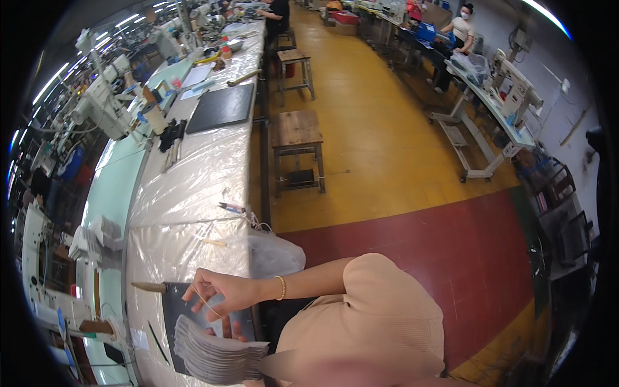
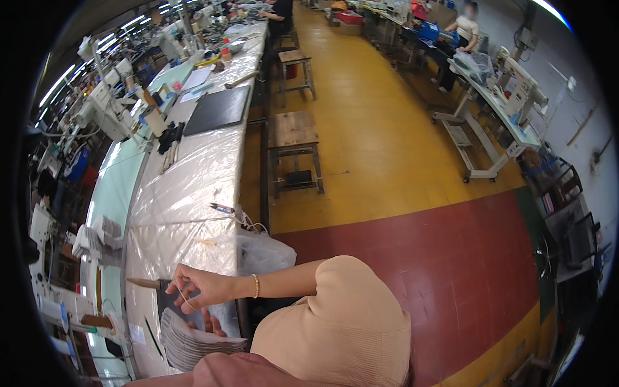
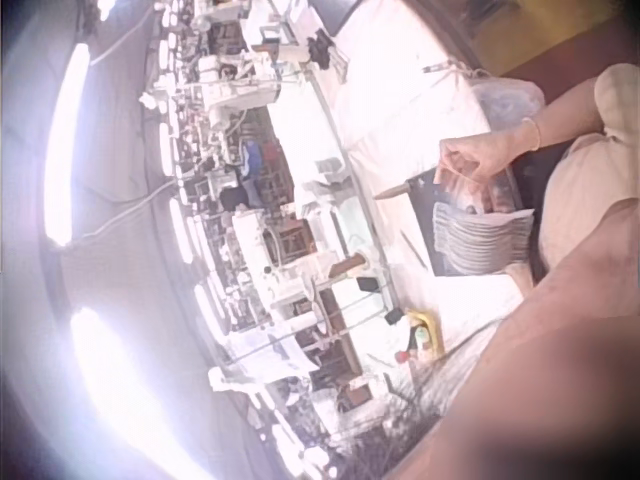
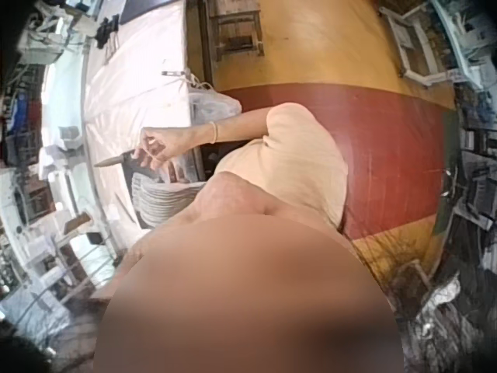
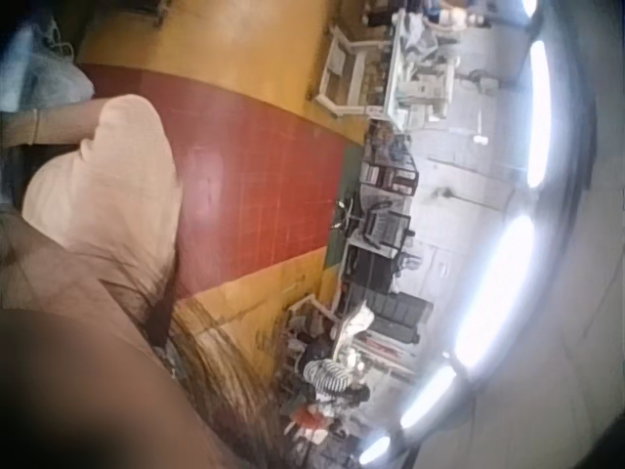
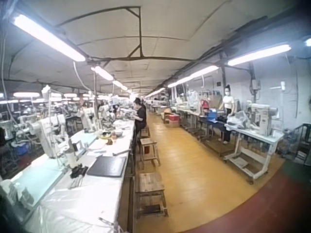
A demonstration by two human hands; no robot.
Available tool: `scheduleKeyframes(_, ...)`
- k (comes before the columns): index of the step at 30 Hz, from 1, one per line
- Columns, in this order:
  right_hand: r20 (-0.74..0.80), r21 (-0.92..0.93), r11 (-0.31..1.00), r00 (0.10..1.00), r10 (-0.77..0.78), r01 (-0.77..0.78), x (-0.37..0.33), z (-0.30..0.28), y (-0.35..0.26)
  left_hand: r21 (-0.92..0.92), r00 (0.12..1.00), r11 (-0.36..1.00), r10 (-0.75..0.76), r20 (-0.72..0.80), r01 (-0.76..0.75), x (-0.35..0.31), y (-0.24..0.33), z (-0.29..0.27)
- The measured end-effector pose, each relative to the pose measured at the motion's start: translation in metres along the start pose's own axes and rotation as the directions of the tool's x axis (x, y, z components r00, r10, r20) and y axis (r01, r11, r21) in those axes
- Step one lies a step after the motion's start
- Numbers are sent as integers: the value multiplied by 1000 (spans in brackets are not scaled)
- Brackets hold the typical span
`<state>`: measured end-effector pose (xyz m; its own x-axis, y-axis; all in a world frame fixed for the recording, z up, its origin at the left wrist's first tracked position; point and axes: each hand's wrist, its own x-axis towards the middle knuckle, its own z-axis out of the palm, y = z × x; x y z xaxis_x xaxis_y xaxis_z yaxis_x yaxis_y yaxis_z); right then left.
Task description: The person repeatedly picks white fabric pieces from a stack, wraps each one in a clear plastic sheet, and places the wrapped items into a pile. The process is repeated for many pieces throughout the clip.
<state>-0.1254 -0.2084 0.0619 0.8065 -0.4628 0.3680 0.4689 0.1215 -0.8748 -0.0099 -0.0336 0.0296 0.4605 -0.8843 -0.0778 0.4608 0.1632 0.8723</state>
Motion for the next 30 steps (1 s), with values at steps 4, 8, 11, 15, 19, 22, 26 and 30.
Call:
scheduleKeyframes(4, 194, -51, 978, 959, 208, -202, -23, 22, 5, -9, 995, 997, 80, 62, -80, -9, 2, -1)
scheduleKeyframes(8, 222, -181, 983, 975, 5, 37, -24, 28, 14, -58, 990, 994, 98, 102, -93, -16, 15, -6)
scheduleKeyframes(11, 236, -410, 876, 957, -167, 254, -16, 11, 17, 28, 979, 999, 19, 202, -25, -14, 39, -13)
scheduleKeyframes(15, 293, -269, 944, 950, -107, 189, -2, -6, 8, 655, 832, 746, -437, 342, 123, 11, 75, -17)
scheduleKeyframes(19, 482, -431, 902, 846, 227, 3, 26, 1, -13, 860, 725, 511, -597, 343, 14, 34, 71, -4)
scheduleKeyframes(22, 687, -524, 710, 726, 26, 470, 33, 31, -26, 892, 657, 451, -682, 322, 31, 53, 65, -9)
scheduleKeyframes(26, 827, -373, 875, 538, 162, 309, 27, 44, -44, 781, 680, 595, -653, 334, 188, 77, 58, -35)
scheduleKeyframes(30, 692, -457, 879, 566, 448, -138, 12, 4, -69, 530, 785, 777, -544, 296, 339, 85, 53, -67)
